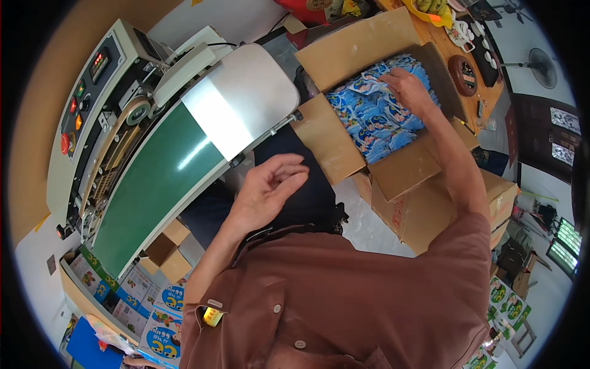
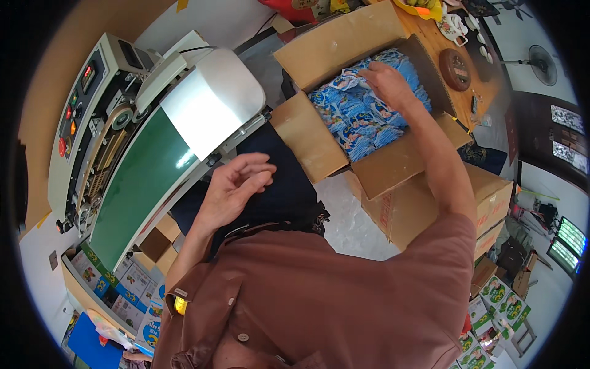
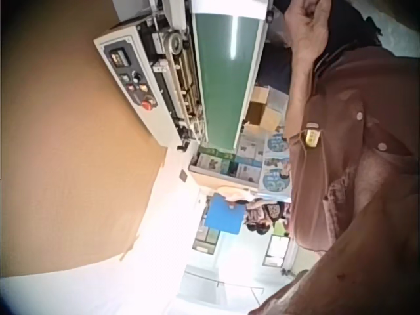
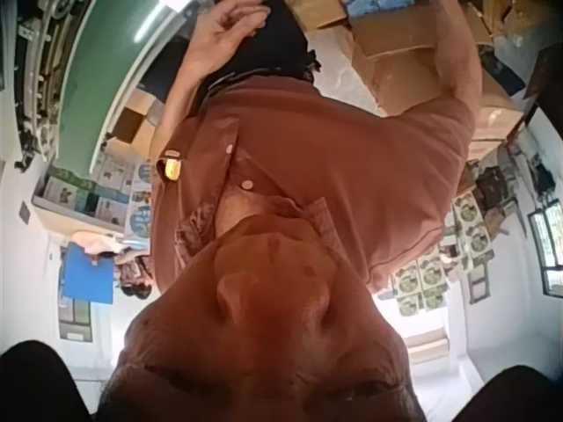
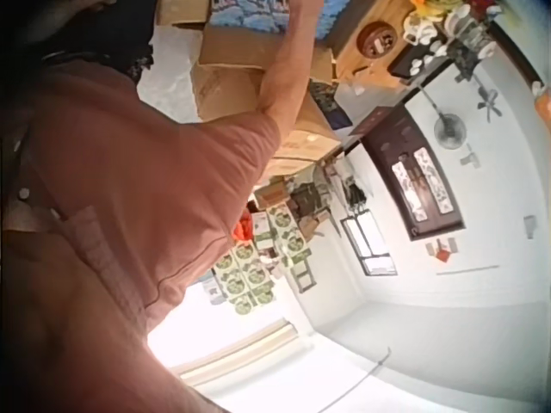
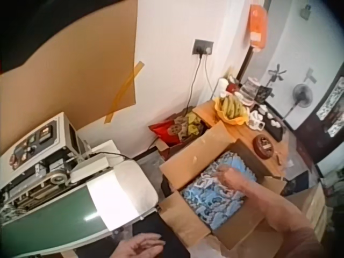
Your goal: Sorting and inspecting small blue packets before placing them onto a conveyor belt in a packaging factory.
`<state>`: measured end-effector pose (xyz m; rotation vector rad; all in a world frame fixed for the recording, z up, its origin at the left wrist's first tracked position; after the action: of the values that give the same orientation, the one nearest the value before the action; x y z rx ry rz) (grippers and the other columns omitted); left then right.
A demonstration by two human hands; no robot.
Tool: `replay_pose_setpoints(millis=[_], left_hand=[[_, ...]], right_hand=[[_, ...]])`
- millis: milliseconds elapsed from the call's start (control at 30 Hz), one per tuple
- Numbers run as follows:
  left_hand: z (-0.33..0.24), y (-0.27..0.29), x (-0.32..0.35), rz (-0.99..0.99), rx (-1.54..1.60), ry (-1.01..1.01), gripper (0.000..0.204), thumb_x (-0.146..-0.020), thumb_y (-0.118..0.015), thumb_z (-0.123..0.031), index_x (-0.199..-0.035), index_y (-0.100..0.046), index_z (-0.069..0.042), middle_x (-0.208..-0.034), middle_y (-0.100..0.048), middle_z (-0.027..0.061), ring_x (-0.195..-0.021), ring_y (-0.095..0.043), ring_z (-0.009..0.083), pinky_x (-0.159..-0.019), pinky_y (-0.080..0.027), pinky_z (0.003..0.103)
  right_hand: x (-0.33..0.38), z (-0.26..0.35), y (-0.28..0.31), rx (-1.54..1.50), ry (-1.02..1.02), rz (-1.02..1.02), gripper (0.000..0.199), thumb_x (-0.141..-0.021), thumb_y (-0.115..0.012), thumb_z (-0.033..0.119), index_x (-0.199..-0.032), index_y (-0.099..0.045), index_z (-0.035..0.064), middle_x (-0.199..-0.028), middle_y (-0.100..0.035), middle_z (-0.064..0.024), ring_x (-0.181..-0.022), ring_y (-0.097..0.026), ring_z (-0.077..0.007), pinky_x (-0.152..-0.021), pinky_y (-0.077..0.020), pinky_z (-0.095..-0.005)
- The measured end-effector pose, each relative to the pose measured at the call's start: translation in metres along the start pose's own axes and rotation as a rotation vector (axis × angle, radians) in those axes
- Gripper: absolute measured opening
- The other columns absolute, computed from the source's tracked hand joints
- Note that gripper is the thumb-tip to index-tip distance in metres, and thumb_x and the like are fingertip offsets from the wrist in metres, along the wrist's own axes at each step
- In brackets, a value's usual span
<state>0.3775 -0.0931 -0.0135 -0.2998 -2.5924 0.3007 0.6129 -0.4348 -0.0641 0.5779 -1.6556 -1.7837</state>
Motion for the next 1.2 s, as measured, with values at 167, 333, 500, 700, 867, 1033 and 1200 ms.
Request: replay_pose_setpoints(millis=[167,333,500,700,867,1033,1200], left_hand=[[-0.023,-0.026,-0.032,-0.076,-0.347,-0.349,0.055,-0.085,-0.077,-0.018,-0.131,-0.054,0.001,-0.119,-0.065,0.0191,-0.105,-0.065,0.0261,-0.091,-0.052,0.033],[-0.059,-0.031,-0.06,-0.324,-0.57,-0.776,0.077,-0.074,-0.086,-0.024,-0.136,-0.049,0.002,-0.127,-0.058,0.0247,-0.115,-0.059,0.0325,-0.1,-0.048,0.039],[-0.076,0.004,-0.05,-0.325,-0.508,-0.631,0.081,-0.069,-0.09,-0.025,-0.135,-0.051,0.003,-0.123,-0.062,0.022,-0.109,-0.063,0.0272,-0.096,-0.05,0.036],[-0.076,0.061,-0.007,-0.245,-0.186,-0.48,0.061,-0.072,-0.089,-0.018,-0.124,-0.064,0.002,-0.1,-0.071,0.0082,-0.086,-0.065,0.0121,-0.078,-0.054,0.025],[-0.064,0.086,0.008,-0.234,0.061,-0.44,0.046,-0.076,-0.086,-0.014,-0.116,-0.067,-0.001,-0.098,-0.071,0.0069,-0.084,-0.065,0.0106,-0.072,-0.055,0.026],[-0.054,0.084,0.011,-0.301,0.235,-0.526,0.039,-0.079,-0.082,-0.009,-0.113,-0.066,-0.002,-0.097,-0.07,0.0057,-0.083,-0.064,0.0105,-0.064,-0.057,0.027],[-0.058,0.085,0.02,-0.386,0.549,-0.625,0.042,-0.08,-0.079,-0.004,-0.118,-0.062,-0.002,-0.101,-0.069,0.0069,-0.083,-0.066,0.0134,-0.062,-0.058,0.028]], right_hand=[[-0.009,0.042,0.078,-0.081,0.045,0.029,0.025,-0.086,-0.063,0.004,-0.111,-0.066,0.0037,-0.094,-0.06,-0.0161,-0.09,-0.06,-0.0378,-0.076,-0.0491,-0.0447],[-0.039,0.108,0.138,-0.145,0.26,-0.047,0.02,-0.088,-0.065,0.008,-0.107,-0.067,0.0013,-0.09,-0.062,-0.0179,-0.088,-0.06,-0.0389,-0.074,-0.0476,-0.0447],[-0.075,0.205,0.181,-0.263,0.413,0.056,0.021,-0.088,-0.066,0.013,-0.105,-0.067,0.0005,-0.087,-0.062,-0.0176,-0.083,-0.06,-0.0394,-0.072,-0.0473,-0.0451],[-0.12,0.266,0.176,-0.283,0.558,0.256,0.021,-0.089,-0.066,0.017,-0.099,-0.068,-0.0007,-0.082,-0.063,-0.0163,-0.079,-0.06,-0.0378,-0.072,-0.0472,-0.0432],[-0.153,0.305,0.175,-0.378,0.606,0.321,0.022,-0.088,-0.068,0.019,-0.097,-0.069,-0.001,-0.083,-0.064,-0.0165,-0.079,-0.063,-0.0333,-0.071,-0.0472,-0.0399],[-0.163,0.327,0.191,-0.216,0.474,0.461,0.028,-0.09,-0.067,0.021,-0.11,-0.068,0.0016,-0.093,-0.067,-0.0151,-0.085,-0.066,-0.0254,-0.074,-0.0497,-0.0356],[-0.141,0.264,0.154,-1.077,0.305,-0.173,0.043,-0.094,-0.063,0.021,-0.133,-0.056,0.0019,-0.111,-0.067,-0.011,-0.099,-0.065,-0.0198,-0.086,-0.0522,-0.0333]])
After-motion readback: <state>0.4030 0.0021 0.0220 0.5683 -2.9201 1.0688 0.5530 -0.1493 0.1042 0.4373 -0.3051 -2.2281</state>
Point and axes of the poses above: each hand's wrist, its own x-axis away from the middle knuckle, its own y-axis out of the back of the hand, z = x × y, the point moved 2 cm from there along -x, towards the middle knuckle
